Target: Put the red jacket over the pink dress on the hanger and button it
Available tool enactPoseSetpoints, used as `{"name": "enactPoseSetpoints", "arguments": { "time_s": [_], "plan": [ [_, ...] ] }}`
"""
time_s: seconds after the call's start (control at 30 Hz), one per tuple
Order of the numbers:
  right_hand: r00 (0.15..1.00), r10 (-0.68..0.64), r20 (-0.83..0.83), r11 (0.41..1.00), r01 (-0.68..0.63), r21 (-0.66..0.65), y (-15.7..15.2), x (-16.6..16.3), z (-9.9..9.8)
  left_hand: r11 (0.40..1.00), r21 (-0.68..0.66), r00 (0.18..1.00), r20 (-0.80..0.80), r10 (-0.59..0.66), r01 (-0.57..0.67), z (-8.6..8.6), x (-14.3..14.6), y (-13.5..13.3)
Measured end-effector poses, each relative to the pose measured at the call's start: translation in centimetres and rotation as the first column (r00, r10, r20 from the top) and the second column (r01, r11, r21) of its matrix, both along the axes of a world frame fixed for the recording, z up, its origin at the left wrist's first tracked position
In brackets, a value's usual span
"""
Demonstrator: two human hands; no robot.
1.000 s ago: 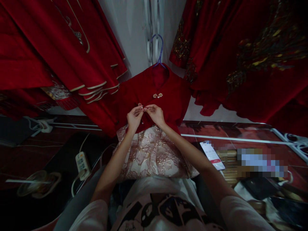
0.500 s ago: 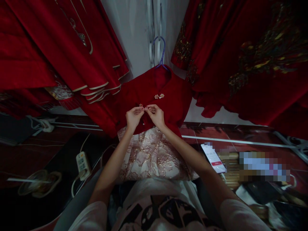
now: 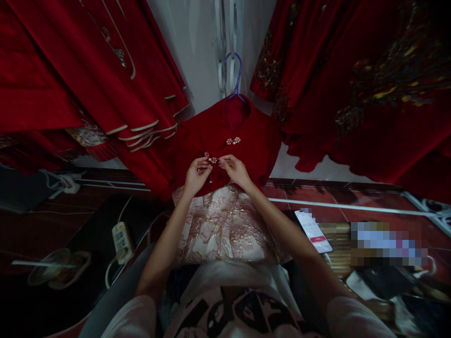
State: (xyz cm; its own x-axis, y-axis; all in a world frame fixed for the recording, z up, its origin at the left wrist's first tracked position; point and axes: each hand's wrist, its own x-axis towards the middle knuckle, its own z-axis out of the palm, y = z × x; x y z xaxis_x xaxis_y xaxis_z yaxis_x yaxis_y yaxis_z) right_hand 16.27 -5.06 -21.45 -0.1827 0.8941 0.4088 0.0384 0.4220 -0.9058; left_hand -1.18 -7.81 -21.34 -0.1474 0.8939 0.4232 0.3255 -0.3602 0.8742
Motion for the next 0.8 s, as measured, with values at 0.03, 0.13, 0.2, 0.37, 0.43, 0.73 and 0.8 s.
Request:
{"name": "enactPoseSetpoints", "arguments": {
  "time_s": [0.03, 0.13, 0.2, 0.37, 0.43, 0.73, 0.8],
  "plan": [
    [0.999, 0.037, -0.002, 0.999, -0.037, -0.019, -0.3, 0.9, -0.3, 0.998, 0.017, 0.998, -0.003, 0.067, -0.067, -0.7, 0.3, -0.8],
    [0.989, 0.062, 0.133, 0.995, -0.052, -0.08, -1.7, 3.9, -0.5, 0.967, 0.015, 0.967, -0.003, 0.256, -0.256, -3.0, 1.4, -3.1],
    [0.947, 0.043, 0.318, 0.997, -0.019, -0.078, -2.7, 5.5, -0.1, 0.952, -0.02, 0.952, -0.032, 0.306, -0.306, -4.2, 2.2, -4.2],
    [0.784, 0.015, 0.621, 1.0, -0.02, 0.002, -3.8, 7.0, 0.6, 0.966, -0.073, 0.968, -0.063, 0.243, -0.247, -5.1, 3.6, -4.8],
    [0.759, 0.002, 0.651, 1.0, 0.009, -0.013, -3.7, 6.9, 0.4, 0.972, -0.088, 0.975, 0.014, 0.22, -0.218, -4.9, 3.8, -4.5],
    [0.954, 0.132, 0.271, 0.978, -0.081, -0.192, -4.2, 3.7, 0.1, 0.991, -0.109, 0.96, 0.258, 0.104, -0.078, -4.8, 3.9, -4.3],
    [0.969, 0.027, 0.245, 0.991, 0.007, -0.136, -4.5, 2.5, -0.1, 0.987, -0.136, 0.948, 0.294, 0.119, -0.082, -4.8, 4.0, -4.3]
  ]
}}
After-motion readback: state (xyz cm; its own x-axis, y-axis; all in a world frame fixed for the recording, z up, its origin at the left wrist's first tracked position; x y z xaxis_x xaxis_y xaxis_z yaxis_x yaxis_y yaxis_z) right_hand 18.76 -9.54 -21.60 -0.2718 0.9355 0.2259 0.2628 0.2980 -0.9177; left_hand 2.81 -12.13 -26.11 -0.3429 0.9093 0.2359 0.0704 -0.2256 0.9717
